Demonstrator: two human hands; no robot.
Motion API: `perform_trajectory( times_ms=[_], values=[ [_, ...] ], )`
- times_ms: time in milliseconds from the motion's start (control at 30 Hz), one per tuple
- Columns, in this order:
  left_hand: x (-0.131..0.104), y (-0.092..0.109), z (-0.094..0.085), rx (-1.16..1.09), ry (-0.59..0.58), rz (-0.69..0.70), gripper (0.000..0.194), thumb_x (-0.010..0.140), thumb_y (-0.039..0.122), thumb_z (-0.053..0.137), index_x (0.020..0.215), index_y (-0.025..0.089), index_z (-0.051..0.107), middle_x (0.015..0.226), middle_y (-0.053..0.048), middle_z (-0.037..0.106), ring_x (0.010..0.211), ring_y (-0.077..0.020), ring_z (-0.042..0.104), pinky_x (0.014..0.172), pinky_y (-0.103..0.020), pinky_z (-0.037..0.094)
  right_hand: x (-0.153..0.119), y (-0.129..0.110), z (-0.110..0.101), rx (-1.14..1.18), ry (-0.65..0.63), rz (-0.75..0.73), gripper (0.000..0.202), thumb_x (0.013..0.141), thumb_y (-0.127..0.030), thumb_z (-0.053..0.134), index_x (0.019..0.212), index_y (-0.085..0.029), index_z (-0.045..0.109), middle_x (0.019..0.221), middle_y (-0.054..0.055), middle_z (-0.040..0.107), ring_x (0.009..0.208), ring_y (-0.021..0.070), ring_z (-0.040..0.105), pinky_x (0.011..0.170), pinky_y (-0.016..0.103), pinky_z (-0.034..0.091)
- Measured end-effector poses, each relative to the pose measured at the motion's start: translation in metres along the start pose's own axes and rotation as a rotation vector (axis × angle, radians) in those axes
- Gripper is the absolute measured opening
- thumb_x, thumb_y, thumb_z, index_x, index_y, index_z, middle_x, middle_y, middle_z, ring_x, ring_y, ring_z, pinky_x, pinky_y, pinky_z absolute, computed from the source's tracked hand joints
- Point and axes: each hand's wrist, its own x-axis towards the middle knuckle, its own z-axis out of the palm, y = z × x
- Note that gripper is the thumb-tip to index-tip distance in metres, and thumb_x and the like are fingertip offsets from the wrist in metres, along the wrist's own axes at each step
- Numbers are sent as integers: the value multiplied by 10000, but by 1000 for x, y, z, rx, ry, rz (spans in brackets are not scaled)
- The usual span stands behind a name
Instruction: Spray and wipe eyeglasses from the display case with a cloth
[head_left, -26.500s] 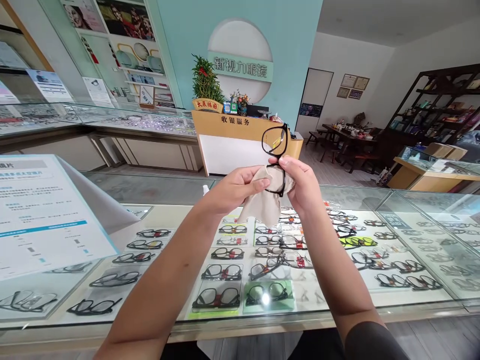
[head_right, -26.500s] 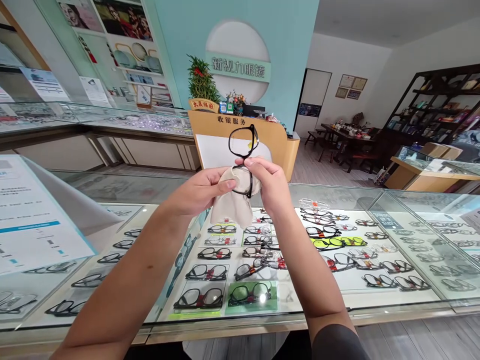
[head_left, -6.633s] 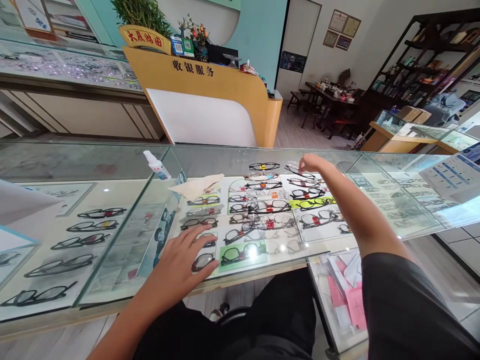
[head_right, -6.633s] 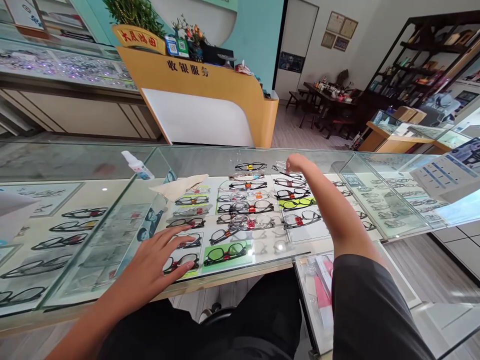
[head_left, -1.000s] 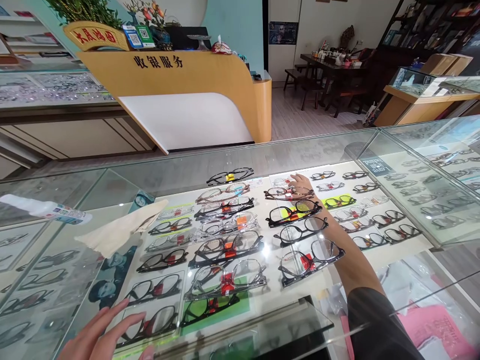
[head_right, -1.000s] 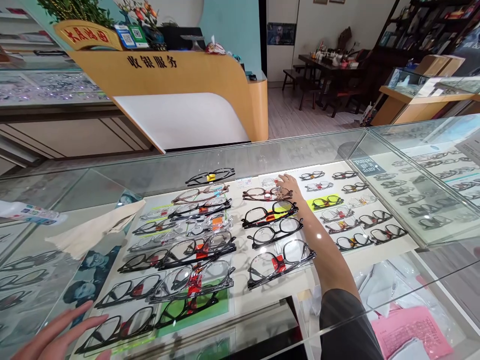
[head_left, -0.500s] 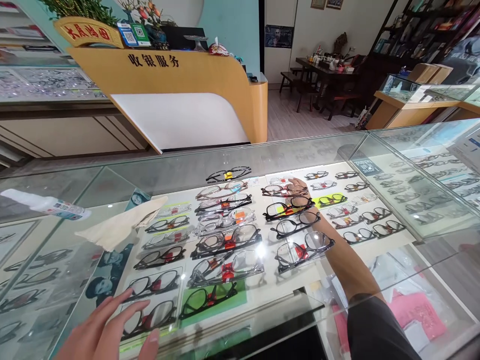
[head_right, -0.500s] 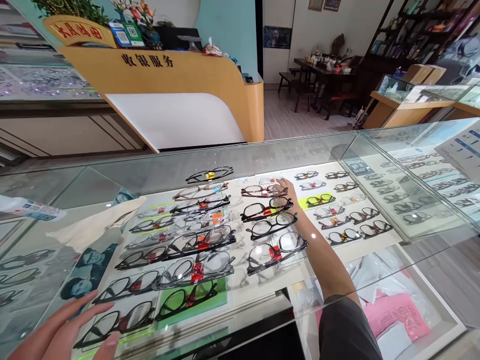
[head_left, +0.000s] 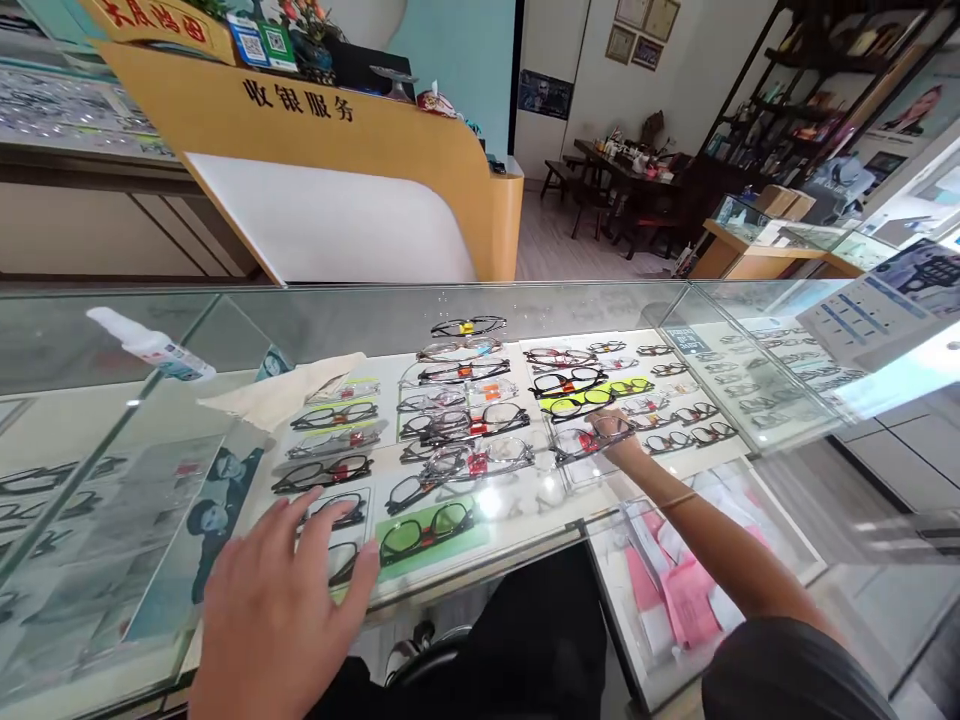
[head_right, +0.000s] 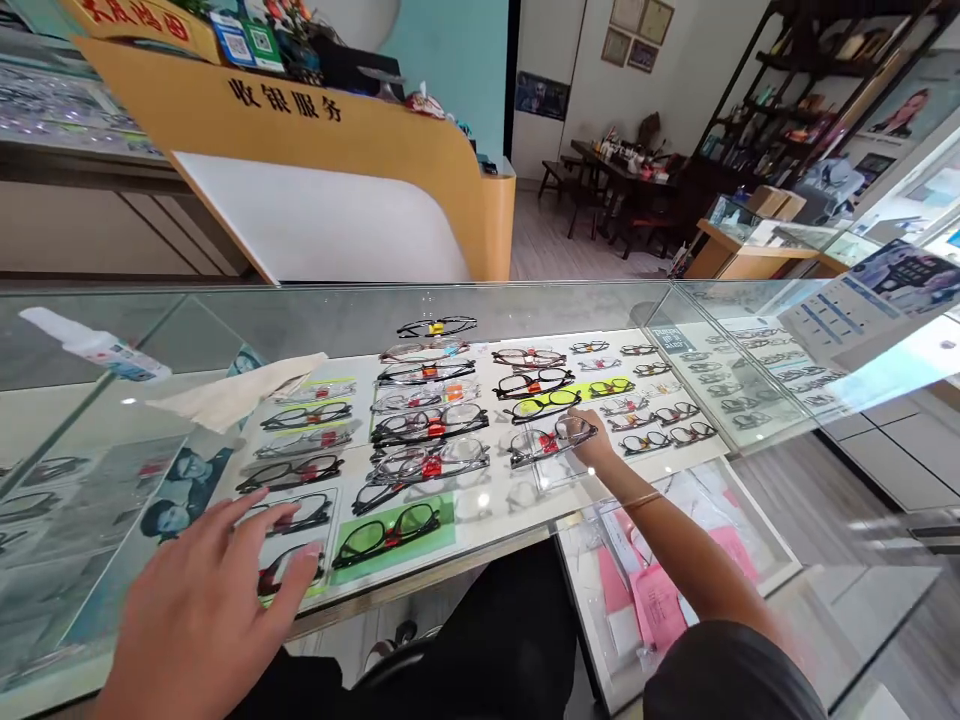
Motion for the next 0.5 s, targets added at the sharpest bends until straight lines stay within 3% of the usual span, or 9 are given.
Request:
perform_trajectory(
  times_ms=[100, 200, 400, 500],
  values=[
    [-4, 1, -1, -6, -12, 12, 520, 1052, 502, 454, 1381, 142, 636, 1576, -275, 592, 1527, -511, 503, 1202, -721, 440, -40, -1, -7, -42, -144, 32, 226, 1108, -232, 616, 1231, -139, 781, 1264, 164, 778, 1174, 261, 745, 1083, 434, 566],
    [-7, 6, -5, -19, -24, 28, 553, 1085, 482, 422, 1415, 97, 643, 1606, -297, 571, 1556, -523, 470, 1230, -740, 402, -77, -3, -19, -48, -280, 58, 358, 1095, -107, 494, 1173, -167, 839, 1251, 189, 806, 1145, 270, 761, 1034, 382, 514],
    [-13, 10, -7, -71, -6, 30, 652, 1098, 533, 383, 1465, 73, 665, 1655, -282, 538, 1610, -533, 403, 1269, -761, 346, -138, -14, -55, -17, -585, 145, 336, 994, -84, 571, 1116, -181, 869, 1222, 171, 838, 1182, 294, 768, 1005, 373, 534],
    [-14, 10, -6, -82, -18, 14, 667, 1097, 543, 374, 1487, 88, 667, 1678, -269, 523, 1634, -514, 380, 1292, -746, 329, -163, -36, -80, 67, -866, 139, 281, 858, -97, 709, 1039, -201, 897, 1016, 80, 855, 894, 243, 837, 847, 320, 587]
  ],
)
